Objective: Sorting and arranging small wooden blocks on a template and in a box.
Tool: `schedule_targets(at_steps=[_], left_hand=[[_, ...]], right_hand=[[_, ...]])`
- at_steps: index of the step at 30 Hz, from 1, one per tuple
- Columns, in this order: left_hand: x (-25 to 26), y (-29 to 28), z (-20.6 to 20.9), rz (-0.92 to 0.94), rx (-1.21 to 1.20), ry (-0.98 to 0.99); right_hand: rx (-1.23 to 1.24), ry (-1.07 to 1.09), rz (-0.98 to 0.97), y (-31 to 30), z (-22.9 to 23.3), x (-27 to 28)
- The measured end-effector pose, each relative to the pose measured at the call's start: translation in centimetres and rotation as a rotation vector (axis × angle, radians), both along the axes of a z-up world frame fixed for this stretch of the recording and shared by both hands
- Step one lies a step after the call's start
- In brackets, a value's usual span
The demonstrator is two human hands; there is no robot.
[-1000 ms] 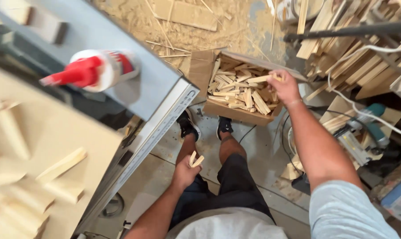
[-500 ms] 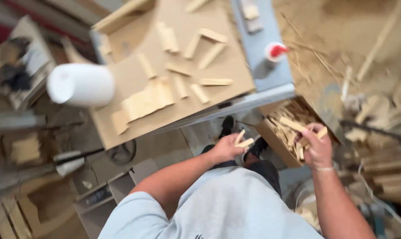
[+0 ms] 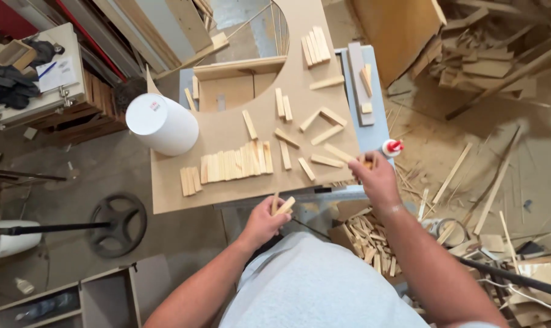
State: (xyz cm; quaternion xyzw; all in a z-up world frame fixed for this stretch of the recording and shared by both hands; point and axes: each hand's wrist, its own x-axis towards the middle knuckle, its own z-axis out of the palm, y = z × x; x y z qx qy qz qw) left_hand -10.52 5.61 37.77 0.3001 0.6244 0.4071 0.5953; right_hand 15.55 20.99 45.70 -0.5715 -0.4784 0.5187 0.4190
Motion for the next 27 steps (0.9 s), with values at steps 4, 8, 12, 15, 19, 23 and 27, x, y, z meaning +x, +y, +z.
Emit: schedule_targets(at_steps=[4, 8, 12, 15, 19, 23, 27], left_hand=[[-6.7, 1.9, 2.0, 0.067, 0.047, 0.035], [-13.2, 5.1, 3.8, 0.163, 0.098, 0.161], [-18.4, 9.1, 6.2, 0.107, -0.061, 0.27], [-21.5, 12.2, 5.3, -0.127, -0.183, 0.535], [-23.7, 16.2, 0.8, -0.338, -0.115, 0.804], [-24.6, 19.3, -2.9, -0.375, 0.028, 0.875], [-24.9, 20.3, -3.6, -0.347, 0.126, 0.877]], right_hand=[[-0.055, -0.369, 0.04, 8.4, -1.6, -6.7], [-0.088, -0.547, 0.04, 16.9, -3.8, -13.1], [-0.11, -0.655, 0.06, 20.8, -5.7, -17.0], [-0.157, -0.793, 0.018, 21.9, -6.9, -17.0], [-0.285, -0.442, -0.021, 22.4, -9.6, -16.4], [-0.29, -0.347, 0.162, 20.0, -5.3, -19.2], [-0.165, -0.643, 0.268, 21.6, -7.9, -17.7]])
